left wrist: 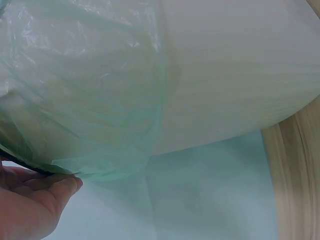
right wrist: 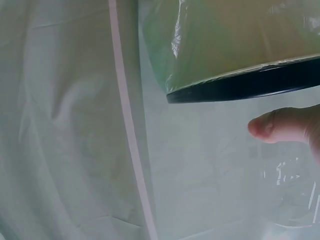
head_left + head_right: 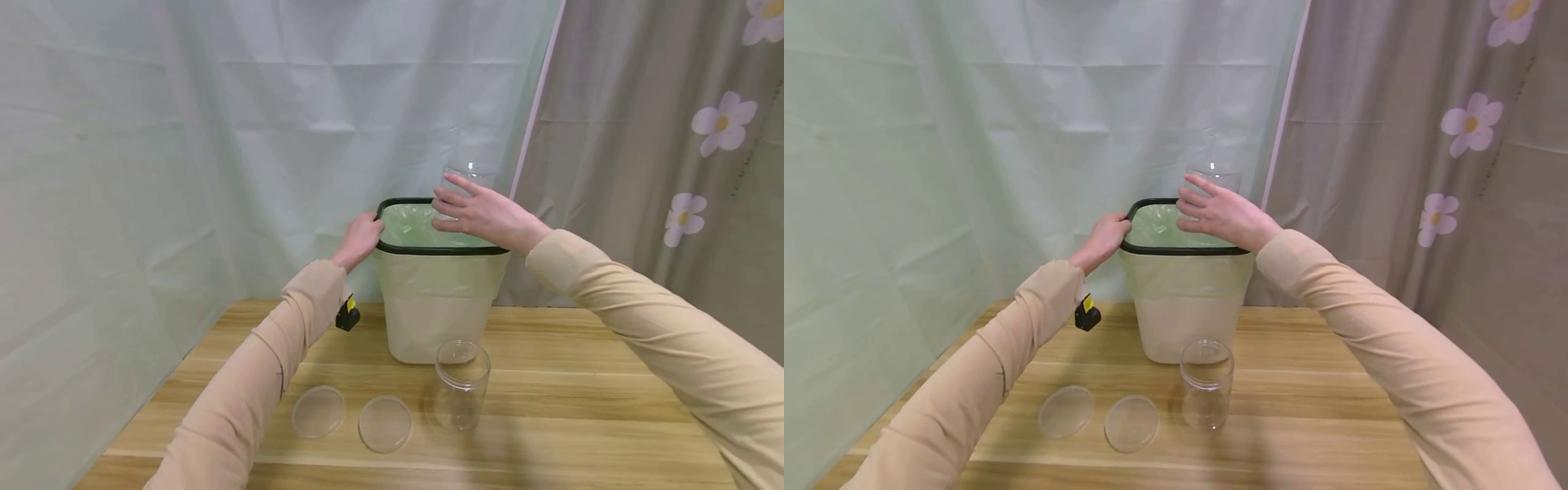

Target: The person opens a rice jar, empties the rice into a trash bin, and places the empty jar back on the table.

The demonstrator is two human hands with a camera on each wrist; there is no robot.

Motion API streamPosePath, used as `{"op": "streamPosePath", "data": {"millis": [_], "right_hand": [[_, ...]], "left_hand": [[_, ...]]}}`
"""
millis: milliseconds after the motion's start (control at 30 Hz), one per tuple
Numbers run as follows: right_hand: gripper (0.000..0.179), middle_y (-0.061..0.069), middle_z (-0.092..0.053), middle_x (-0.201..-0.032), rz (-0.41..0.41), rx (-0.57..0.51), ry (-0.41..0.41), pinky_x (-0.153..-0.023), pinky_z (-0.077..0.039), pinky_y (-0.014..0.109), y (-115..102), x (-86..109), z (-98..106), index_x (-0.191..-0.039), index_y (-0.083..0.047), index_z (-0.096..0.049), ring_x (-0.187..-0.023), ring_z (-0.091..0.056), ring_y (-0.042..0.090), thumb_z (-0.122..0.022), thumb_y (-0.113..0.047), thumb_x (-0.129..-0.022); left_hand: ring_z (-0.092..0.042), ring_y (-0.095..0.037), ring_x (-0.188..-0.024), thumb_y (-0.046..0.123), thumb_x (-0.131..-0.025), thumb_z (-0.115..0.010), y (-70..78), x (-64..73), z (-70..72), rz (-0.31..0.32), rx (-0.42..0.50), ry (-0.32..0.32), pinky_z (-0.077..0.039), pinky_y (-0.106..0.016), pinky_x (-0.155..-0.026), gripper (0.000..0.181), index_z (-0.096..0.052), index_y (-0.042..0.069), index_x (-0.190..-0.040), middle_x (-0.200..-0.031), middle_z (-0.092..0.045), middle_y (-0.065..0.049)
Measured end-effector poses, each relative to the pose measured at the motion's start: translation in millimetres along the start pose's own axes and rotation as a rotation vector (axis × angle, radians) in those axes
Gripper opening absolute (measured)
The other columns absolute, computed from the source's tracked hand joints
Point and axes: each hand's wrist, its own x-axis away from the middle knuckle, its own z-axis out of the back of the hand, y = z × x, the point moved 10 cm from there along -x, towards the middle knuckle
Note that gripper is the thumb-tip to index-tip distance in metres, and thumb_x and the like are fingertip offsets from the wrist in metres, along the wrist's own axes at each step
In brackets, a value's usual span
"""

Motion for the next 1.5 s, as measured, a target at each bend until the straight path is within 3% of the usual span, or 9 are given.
{"op": "streamPosePath", "data": {"millis": [200, 333, 433, 567, 767, 967, 1167, 1500], "right_hand": [[0.080, 0.011, -0.039, -0.130, 0.013, 0.002, -0.016, -0.101, 0.004, 0.050, 1.4, -0.1, -1.7, -0.130, -0.023, -0.040, -0.124, -0.024, 0.031, -0.081, -0.007, -0.063], [0.080, 0.010, -0.039, -0.134, -0.006, -0.084, -0.021, -0.101, 0.005, 0.049, 5.4, 2.6, -2.9, -0.132, -0.023, -0.041, -0.127, -0.024, 0.030, -0.080, -0.004, -0.064], [0.076, 0.010, -0.043, -0.131, -0.071, -0.212, 0.006, -0.102, 0.003, 0.049, 11.9, 4.9, -2.4, -0.131, -0.022, -0.045, -0.125, -0.028, 0.031, -0.077, 0.001, -0.065], [0.071, 0.012, -0.047, -0.123, -0.132, -0.289, 0.040, -0.102, -0.004, 0.050, 16.5, 8.4, -2.5, -0.127, -0.021, -0.050, -0.117, -0.034, 0.033, -0.075, 0.005, -0.065], [0.086, 0.012, -0.039, -0.134, -0.079, -0.110, 0.032, -0.102, 0.000, 0.050, 12.0, 11.0, 2.0, -0.136, -0.020, -0.040, -0.125, -0.025, 0.033, -0.080, -0.001, -0.062], [0.081, 0.014, -0.038, -0.133, -0.135, -0.174, 0.119, -0.102, -0.001, 0.050, 17.6, 11.8, 6.9, -0.134, -0.018, -0.041, -0.125, -0.027, 0.033, -0.078, 0.001, -0.064], [0.080, 0.010, -0.040, -0.135, -0.031, -0.125, 0.056, -0.102, 0.002, 0.047, 5.4, 6.5, 0.8, -0.134, -0.021, -0.043, -0.128, -0.023, 0.031, -0.076, 0.004, -0.066], [0.085, 0.009, -0.035, -0.139, -0.040, -0.094, 0.040, -0.102, 0.003, 0.048, 10.5, 7.8, 5.7, -0.138, -0.021, -0.038, -0.130, -0.019, 0.030, -0.076, 0.003, -0.066]], "left_hand": [[-0.039, -0.024, -0.066, 0.009, -0.088, -0.036, 1.2, -1.4, -0.3, -0.004, -0.014, 0.003, -0.031, -0.028, -0.057, 0.019, -0.038, 0.006, -0.070, -0.070, -0.039, -0.009], [-0.039, -0.024, -0.066, 0.009, -0.089, -0.036, 1.9, -1.7, -1.6, -0.003, -0.021, -0.001, -0.031, -0.028, -0.057, 0.019, -0.038, 0.007, -0.070, -0.070, -0.040, -0.009], [-0.038, -0.023, -0.064, 0.009, -0.089, -0.035, 2.7, -1.1, -2.2, -0.005, -0.009, -0.004, -0.031, -0.028, -0.057, 0.019, -0.038, 0.006, -0.070, -0.070, -0.039, -0.009], [-0.038, -0.023, -0.064, 0.010, -0.090, -0.035, 2.8, 0.2, -3.2, -0.003, -0.011, -0.011, -0.030, -0.029, -0.057, 0.020, -0.038, 0.006, -0.071, -0.070, -0.039, -0.009], [-0.036, -0.023, -0.065, 0.009, -0.089, -0.035, 2.6, 1.1, -1.7, -0.004, -0.005, -0.006, -0.030, -0.029, -0.057, 0.019, -0.036, 0.006, -0.070, -0.070, -0.037, -0.009], [-0.034, -0.021, -0.062, 0.010, -0.089, -0.035, 1.9, 1.3, -1.0, -0.004, 0.014, -0.008, -0.029, -0.028, -0.056, 0.020, -0.035, 0.007, -0.070, -0.068, -0.035, -0.008], [-0.033, -0.020, -0.060, 0.009, -0.089, -0.035, -0.6, 2.4, -1.3, 0.007, 0.023, -0.009, -0.029, -0.028, -0.055, 0.019, -0.035, 0.007, -0.070, -0.067, -0.034, -0.008], [-0.031, -0.018, -0.059, 0.009, -0.089, -0.035, -3.4, 3.8, -0.8, 0.023, 0.071, -0.012, -0.029, -0.027, -0.054, 0.021, -0.034, 0.007, -0.069, -0.066, -0.032, -0.006]]}}
